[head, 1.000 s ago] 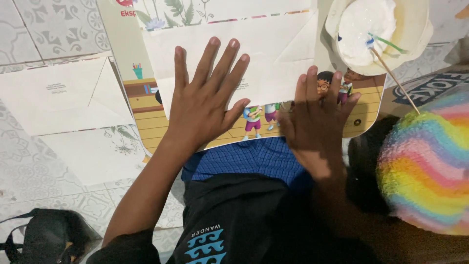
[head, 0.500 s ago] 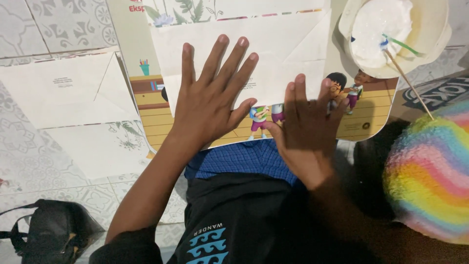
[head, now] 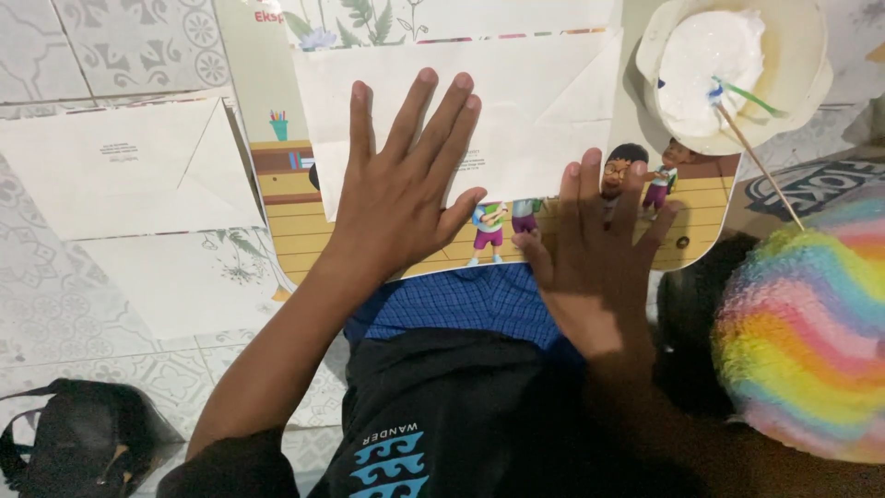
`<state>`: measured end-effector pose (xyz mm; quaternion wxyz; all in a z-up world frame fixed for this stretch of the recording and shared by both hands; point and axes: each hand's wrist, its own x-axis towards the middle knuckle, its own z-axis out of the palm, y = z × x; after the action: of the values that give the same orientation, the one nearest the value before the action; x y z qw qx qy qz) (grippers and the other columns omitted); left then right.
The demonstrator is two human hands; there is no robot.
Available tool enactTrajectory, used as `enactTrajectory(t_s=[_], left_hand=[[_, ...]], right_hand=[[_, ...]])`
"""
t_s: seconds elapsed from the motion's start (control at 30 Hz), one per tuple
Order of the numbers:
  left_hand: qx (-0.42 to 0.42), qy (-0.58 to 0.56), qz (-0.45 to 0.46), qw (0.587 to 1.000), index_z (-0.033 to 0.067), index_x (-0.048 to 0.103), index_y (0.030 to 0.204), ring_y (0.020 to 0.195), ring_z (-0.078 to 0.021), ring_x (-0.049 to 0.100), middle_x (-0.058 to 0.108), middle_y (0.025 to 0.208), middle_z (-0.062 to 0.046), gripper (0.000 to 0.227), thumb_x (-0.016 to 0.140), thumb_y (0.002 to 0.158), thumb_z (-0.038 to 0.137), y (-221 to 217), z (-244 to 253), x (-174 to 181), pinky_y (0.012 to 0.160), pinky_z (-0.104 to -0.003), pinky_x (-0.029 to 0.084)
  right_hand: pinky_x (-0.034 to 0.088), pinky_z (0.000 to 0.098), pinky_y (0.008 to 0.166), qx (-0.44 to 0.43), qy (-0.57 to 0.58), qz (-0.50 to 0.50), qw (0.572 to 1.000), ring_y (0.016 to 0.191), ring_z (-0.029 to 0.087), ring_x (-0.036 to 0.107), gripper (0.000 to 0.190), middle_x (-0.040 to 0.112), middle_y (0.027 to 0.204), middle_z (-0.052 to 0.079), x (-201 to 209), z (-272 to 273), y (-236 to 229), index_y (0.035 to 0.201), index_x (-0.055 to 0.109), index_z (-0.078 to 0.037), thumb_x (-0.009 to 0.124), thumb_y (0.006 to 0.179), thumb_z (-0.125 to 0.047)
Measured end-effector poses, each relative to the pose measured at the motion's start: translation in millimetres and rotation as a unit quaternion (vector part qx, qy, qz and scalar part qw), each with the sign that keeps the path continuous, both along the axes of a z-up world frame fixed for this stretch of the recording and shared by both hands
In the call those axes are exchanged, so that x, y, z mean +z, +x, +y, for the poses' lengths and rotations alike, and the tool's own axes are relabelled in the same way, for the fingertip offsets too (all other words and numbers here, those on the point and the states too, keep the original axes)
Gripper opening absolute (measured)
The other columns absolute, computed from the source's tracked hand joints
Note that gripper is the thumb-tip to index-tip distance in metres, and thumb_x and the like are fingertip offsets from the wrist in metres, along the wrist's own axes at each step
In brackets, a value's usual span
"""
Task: Applying glue to the edges of paper envelopes and folding them to assemble.
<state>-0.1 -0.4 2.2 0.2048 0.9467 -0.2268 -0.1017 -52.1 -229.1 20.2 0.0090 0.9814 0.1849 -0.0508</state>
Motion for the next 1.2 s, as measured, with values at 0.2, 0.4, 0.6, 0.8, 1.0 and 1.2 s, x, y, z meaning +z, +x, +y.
enactTrajectory(t_s=[0.2, 0.4, 0.6, 0.8, 1.0, 1.2], left_hand=[[0.000, 0.018, 0.009, 1.000, 0.0019, 0.027, 0.166, 0.156, -0.0291, 0.003, 0.017, 0.172, -0.013, 0.073, 0.039, 0.112, 0.050, -2, 0, 5, 0.118, -0.070, -0.006], [-0.004, 0.018, 0.014, 1.000, 0.0031, 0.028, 0.167, 0.155, -0.0279, 0.003, 0.017, 0.173, -0.012, 0.076, 0.038, 0.113, 0.055, -1, 5, 3, 0.118, -0.068, -0.006], [0.016, 0.038, 0.031, 0.999, -0.0003, 0.024, 0.167, 0.155, -0.0300, 0.001, 0.013, 0.172, -0.016, 0.077, 0.036, 0.114, 0.054, -2, 15, 3, 0.116, -0.069, -0.008], [0.009, 0.038, -0.020, 0.999, -0.0085, 0.034, 0.166, 0.154, -0.0348, 0.002, 0.016, 0.171, -0.021, 0.075, 0.044, 0.114, 0.045, 3, 8, -1, 0.114, -0.075, -0.005], [-0.038, 0.023, 0.015, 0.999, 0.0073, 0.025, 0.169, 0.153, -0.0334, -0.002, 0.011, 0.171, -0.012, 0.067, 0.048, 0.115, 0.040, 19, -10, -5, 0.118, -0.071, -0.005], [-0.055, -0.017, 0.025, 0.998, 0.0184, 0.029, 0.168, 0.153, -0.0330, 0.000, 0.015, 0.172, -0.008, 0.060, 0.047, 0.114, 0.035, 22, -12, -9, 0.117, -0.069, -0.009]], right_hand=[[-0.009, 0.0737, 0.117, 0.064, -0.068, -0.003, 0.996, 0.152, 0.051, 0.000, 0.094, 0.011, 0.170, 0.019, -21, 22, 28, 0.163, 0.024, -0.003, 0.041, 0.109, -0.077], [0.002, 0.0786, 0.113, 0.056, 0.112, 0.084, 0.988, 0.150, 0.055, 0.008, 0.086, 0.020, 0.168, 0.027, -23, 30, 42, 0.160, 0.036, 0.009, 0.063, 0.103, -0.050], [-0.003, 0.0749, 0.114, 0.033, 0.120, 0.077, 0.989, 0.150, 0.050, 0.006, 0.087, 0.025, 0.168, 0.025, -38, 9, 27, 0.158, 0.031, 0.002, 0.011, 0.106, -0.065], [-0.007, 0.0735, 0.112, 0.037, 0.137, 0.078, 0.987, 0.151, 0.054, 0.007, 0.085, 0.031, 0.167, 0.029, -39, 7, 27, 0.157, 0.038, 0.007, 0.031, 0.110, -0.062], [-0.004, 0.0757, 0.111, 0.033, 0.129, 0.078, 0.988, 0.151, 0.054, 0.007, 0.093, 0.030, 0.166, 0.030, -40, 8, 26, 0.155, 0.045, 0.012, 0.026, 0.108, -0.066], [-0.001, 0.0778, 0.111, 0.034, 0.114, 0.092, 0.989, 0.150, 0.054, 0.006, 0.084, 0.026, 0.167, 0.029, -36, 6, 25, 0.157, 0.038, 0.009, 0.040, 0.108, -0.059]])
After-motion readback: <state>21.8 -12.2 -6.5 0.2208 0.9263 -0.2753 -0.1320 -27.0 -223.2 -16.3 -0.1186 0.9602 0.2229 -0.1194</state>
